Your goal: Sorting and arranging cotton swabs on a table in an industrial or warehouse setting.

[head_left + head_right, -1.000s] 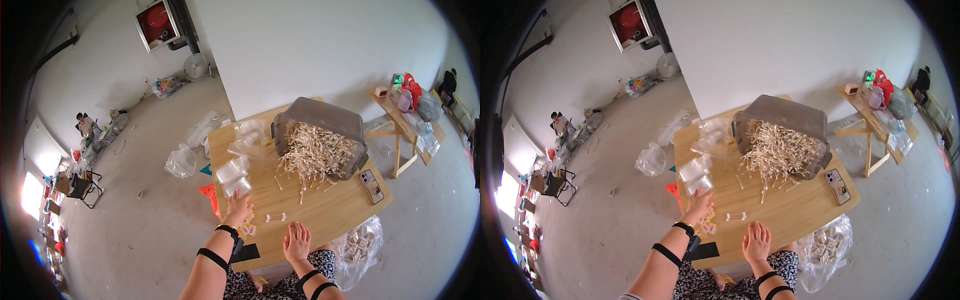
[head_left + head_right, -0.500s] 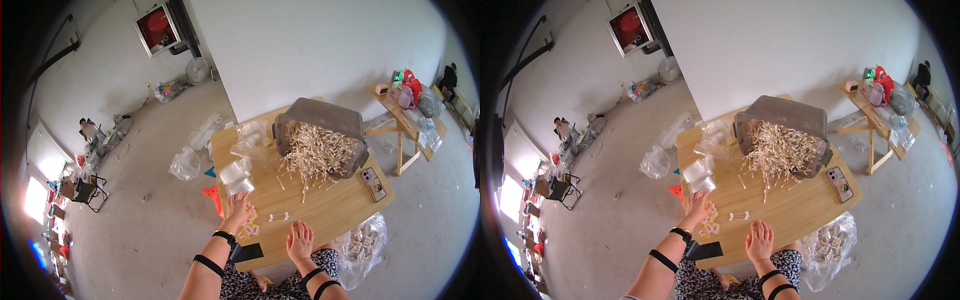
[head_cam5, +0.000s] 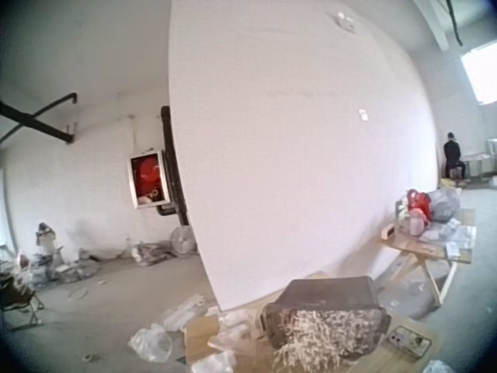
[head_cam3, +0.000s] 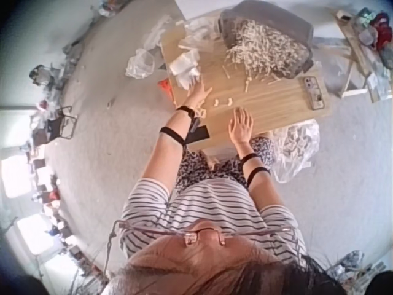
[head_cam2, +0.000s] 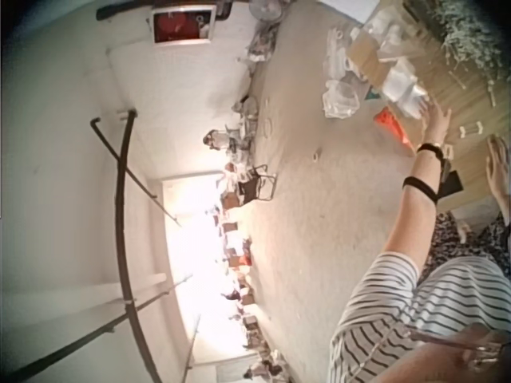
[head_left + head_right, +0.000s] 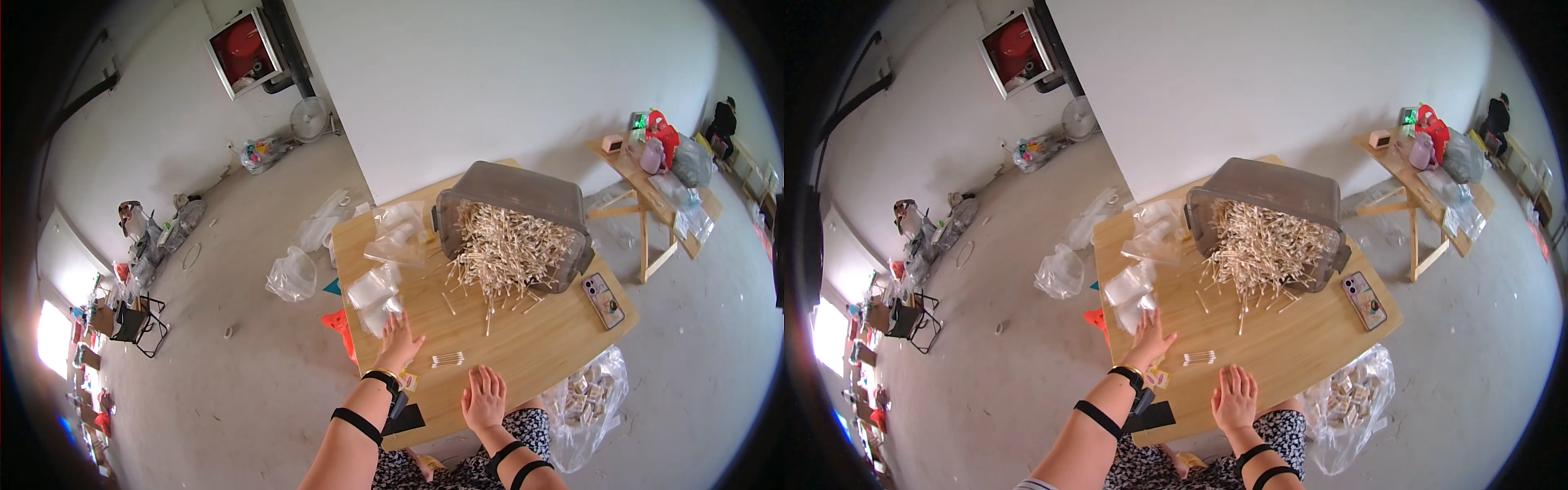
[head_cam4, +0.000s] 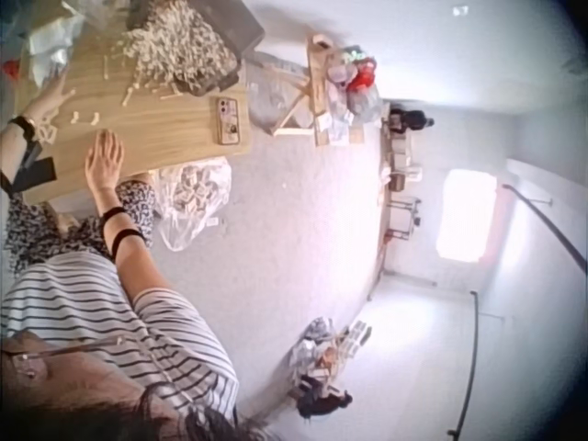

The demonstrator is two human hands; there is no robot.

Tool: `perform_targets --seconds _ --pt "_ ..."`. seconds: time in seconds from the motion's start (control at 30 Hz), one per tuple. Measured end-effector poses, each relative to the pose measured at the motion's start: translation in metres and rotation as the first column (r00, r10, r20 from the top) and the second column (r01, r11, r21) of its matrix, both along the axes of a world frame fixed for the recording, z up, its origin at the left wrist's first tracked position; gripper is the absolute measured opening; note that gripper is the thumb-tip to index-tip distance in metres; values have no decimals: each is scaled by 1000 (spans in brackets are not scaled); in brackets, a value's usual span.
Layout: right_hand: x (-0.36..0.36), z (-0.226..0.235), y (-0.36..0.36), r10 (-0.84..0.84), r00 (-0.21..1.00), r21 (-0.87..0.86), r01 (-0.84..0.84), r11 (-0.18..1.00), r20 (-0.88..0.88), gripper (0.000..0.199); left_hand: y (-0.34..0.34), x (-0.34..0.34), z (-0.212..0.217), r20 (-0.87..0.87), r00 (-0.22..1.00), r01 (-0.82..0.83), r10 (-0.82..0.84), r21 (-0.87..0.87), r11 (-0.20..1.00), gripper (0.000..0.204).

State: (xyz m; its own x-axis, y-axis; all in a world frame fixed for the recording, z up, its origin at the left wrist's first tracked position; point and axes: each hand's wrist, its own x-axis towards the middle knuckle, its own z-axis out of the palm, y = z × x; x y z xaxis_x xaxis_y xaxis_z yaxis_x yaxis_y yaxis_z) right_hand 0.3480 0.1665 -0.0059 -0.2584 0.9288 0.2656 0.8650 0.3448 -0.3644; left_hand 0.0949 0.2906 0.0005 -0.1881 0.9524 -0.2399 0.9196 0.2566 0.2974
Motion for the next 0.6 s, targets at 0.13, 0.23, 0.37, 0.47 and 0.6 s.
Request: perform_targets --seconds 0.13,0.23,0.37,0.47,0.6 --pt "-1 1 -1 1 1000 -5 -1 1000 -6 51 -8 -15 -12 28 999 40 -43 101 994 97" --pt "2 1 -2 1 1000 -1 -1 1000 2 51 -14 -17 -10 68 997 25 -38 179 983 91" --pt "2 0 -3 7 1000 5 -7 1000 -17 51 -27 -24 7 184 983 -57 -3 320 946 82" --pt "6 -1 0 1 1000 14 0 1000 -24 50 -50 -23 31 294 955 -146 -44 592 793 61" --pt "9 -2 4 -9 1000 32 10 999 -20 50 -100 -22 79 702 708 -544 76 473 693 33"
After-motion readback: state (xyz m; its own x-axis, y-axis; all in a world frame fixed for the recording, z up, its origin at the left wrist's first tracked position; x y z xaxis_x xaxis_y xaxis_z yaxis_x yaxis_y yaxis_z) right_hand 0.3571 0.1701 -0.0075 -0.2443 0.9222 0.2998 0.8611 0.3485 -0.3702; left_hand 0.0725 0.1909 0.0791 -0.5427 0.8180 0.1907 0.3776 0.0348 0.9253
